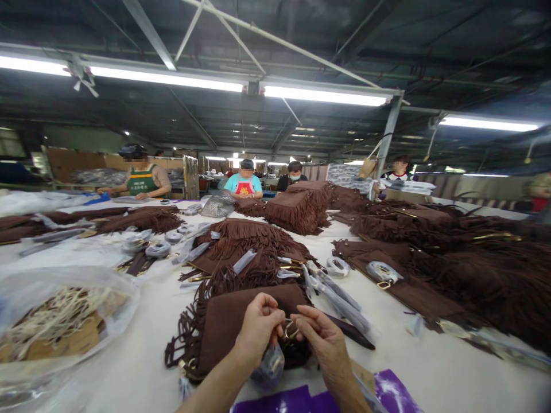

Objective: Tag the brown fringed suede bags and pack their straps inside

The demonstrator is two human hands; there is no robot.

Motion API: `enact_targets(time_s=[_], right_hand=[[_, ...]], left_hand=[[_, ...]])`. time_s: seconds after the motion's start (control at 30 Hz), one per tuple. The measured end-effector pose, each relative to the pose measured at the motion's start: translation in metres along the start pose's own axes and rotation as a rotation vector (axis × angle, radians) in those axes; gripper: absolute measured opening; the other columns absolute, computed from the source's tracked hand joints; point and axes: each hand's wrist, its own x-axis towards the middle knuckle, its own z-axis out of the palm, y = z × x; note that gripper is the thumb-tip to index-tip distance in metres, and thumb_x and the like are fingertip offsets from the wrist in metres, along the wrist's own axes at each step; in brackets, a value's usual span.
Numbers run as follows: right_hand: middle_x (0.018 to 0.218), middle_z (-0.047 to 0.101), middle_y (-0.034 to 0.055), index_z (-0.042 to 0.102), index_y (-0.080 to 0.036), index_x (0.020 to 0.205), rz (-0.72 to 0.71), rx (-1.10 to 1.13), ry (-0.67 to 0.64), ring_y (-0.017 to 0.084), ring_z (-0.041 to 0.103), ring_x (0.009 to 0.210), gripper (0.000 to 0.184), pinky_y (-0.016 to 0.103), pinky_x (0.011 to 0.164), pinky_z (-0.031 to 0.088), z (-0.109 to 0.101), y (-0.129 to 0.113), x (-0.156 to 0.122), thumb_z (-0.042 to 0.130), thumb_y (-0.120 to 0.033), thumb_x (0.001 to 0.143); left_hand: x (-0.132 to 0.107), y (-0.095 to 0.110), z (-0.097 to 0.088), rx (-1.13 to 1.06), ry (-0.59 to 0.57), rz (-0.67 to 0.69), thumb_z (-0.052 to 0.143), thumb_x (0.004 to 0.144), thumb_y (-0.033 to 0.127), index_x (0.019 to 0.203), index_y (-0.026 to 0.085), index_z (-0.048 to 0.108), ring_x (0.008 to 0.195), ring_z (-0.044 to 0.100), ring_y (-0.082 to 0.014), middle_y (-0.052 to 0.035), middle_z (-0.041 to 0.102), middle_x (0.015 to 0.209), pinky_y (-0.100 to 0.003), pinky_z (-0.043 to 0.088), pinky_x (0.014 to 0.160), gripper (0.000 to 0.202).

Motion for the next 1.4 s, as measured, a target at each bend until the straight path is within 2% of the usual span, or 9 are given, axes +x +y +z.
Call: enact_targets(time_s=[0.2, 0.4, 0.5, 0.6, 0.77, 0.93, 1.07, 1.23, 1.4], right_hand=[[0.086, 0.078, 0.0068, 0.076, -0.023, 0.098, -0.063, -0.156, 0.007, 0.022, 0.070, 0.066, 0.043, 0.035, 0.069, 0.059, -0.001, 0.008, -0.002, 0.084, -0.049, 0.065], [0.085, 0.077, 0.0066, 0.077, -0.024, 0.098, -0.153, -0.354, 0.024, 0.026, 0.071, 0.072, 0.038, 0.036, 0.071, 0.058, -0.003, 0.012, -0.003, 0.077, -0.051, 0.071], [0.080, 0.076, 0.0052, 0.078, -0.025, 0.089, -0.287, -0.540, -0.033, 0.024, 0.069, 0.070, 0.026, 0.033, 0.069, 0.055, -0.004, 0.010, -0.003, 0.070, -0.047, 0.079], [0.071, 0.071, 0.0030, 0.075, -0.025, 0.078, -0.339, -0.618, -0.093, 0.022, 0.064, 0.064, 0.024, 0.030, 0.063, 0.051, -0.006, 0.009, -0.002, 0.064, -0.047, 0.083], [0.061, 0.065, 0.0004, 0.070, -0.023, 0.079, -0.233, -0.536, -0.053, 0.020, 0.061, 0.060, 0.030, 0.028, 0.059, 0.048, -0.011, 0.014, 0.000, 0.065, -0.053, 0.082], [0.064, 0.068, 0.0015, 0.066, -0.021, 0.090, -0.120, -0.352, -0.065, 0.015, 0.054, 0.046, 0.039, 0.024, 0.041, 0.043, -0.005, 0.014, 0.000, 0.069, -0.057, 0.077], [0.069, 0.072, 0.0049, 0.066, -0.019, 0.087, -0.066, -0.208, -0.028, 0.018, 0.063, 0.057, 0.043, 0.023, 0.044, 0.048, -0.001, 0.009, 0.001, 0.077, -0.057, 0.069], [0.065, 0.072, 0.0042, 0.070, -0.017, 0.084, -0.036, -0.205, -0.028, 0.014, 0.058, 0.045, 0.044, 0.023, 0.044, 0.049, -0.001, 0.003, 0.000, 0.079, -0.057, 0.066], [0.061, 0.070, 0.0023, 0.069, -0.017, 0.079, -0.043, -0.201, -0.029, 0.013, 0.057, 0.043, 0.043, 0.021, 0.042, 0.047, 0.001, 0.001, -0.002, 0.079, -0.056, 0.066]], left_hand=[[-0.002, -0.003, 0.007, 0.003, 0.064, -0.008, 0.064, 0.061, 0.030, 0.080, 0.023, 0.042, 0.026, 0.030, -0.0039, 0.0103, 0.052, 0.041, -0.014, 0.020, 0.029, 0.030], [-0.002, -0.006, 0.009, -0.016, 0.064, 0.006, 0.059, 0.062, 0.023, 0.081, 0.023, 0.040, 0.030, 0.038, -0.0052, 0.0114, 0.050, 0.044, -0.014, 0.023, 0.031, 0.027], [-0.001, -0.010, 0.009, -0.017, 0.065, 0.026, 0.059, 0.062, 0.020, 0.080, 0.023, 0.040, 0.033, 0.043, -0.0063, 0.0114, 0.049, 0.046, -0.014, 0.026, 0.033, 0.027], [-0.001, -0.011, 0.007, 0.015, 0.038, 0.028, 0.060, 0.062, 0.020, 0.079, 0.023, 0.043, 0.037, 0.048, -0.0084, 0.0100, 0.050, 0.048, -0.015, 0.026, 0.034, 0.024], [-0.005, -0.004, 0.004, 0.274, -0.111, 0.074, 0.056, 0.064, 0.020, 0.069, 0.018, 0.059, 0.043, 0.048, -0.0108, 0.0042, 0.055, 0.050, -0.020, 0.031, 0.040, 0.006], [-0.006, -0.002, 0.001, 0.424, -0.066, 0.230, 0.053, 0.070, 0.021, 0.064, 0.017, 0.063, 0.060, 0.055, -0.0148, -0.0004, 0.063, 0.061, -0.023, 0.039, 0.056, 0.012], [-0.004, -0.004, 0.000, 0.482, -0.033, 0.243, 0.051, 0.071, 0.021, 0.064, 0.017, 0.061, 0.059, 0.050, -0.0139, 0.0009, 0.057, 0.059, -0.023, 0.036, 0.055, 0.012], [-0.005, -0.003, 0.000, 0.521, -0.051, 0.249, 0.051, 0.072, 0.019, 0.065, 0.016, 0.061, 0.060, 0.051, -0.0140, 0.0011, 0.058, 0.060, -0.024, 0.036, 0.056, 0.012], [-0.007, -0.001, 0.004, 0.527, -0.039, 0.261, 0.051, 0.071, 0.018, 0.064, 0.016, 0.061, 0.060, 0.053, -0.0141, 0.0007, 0.060, 0.060, -0.023, 0.038, 0.057, 0.013]])
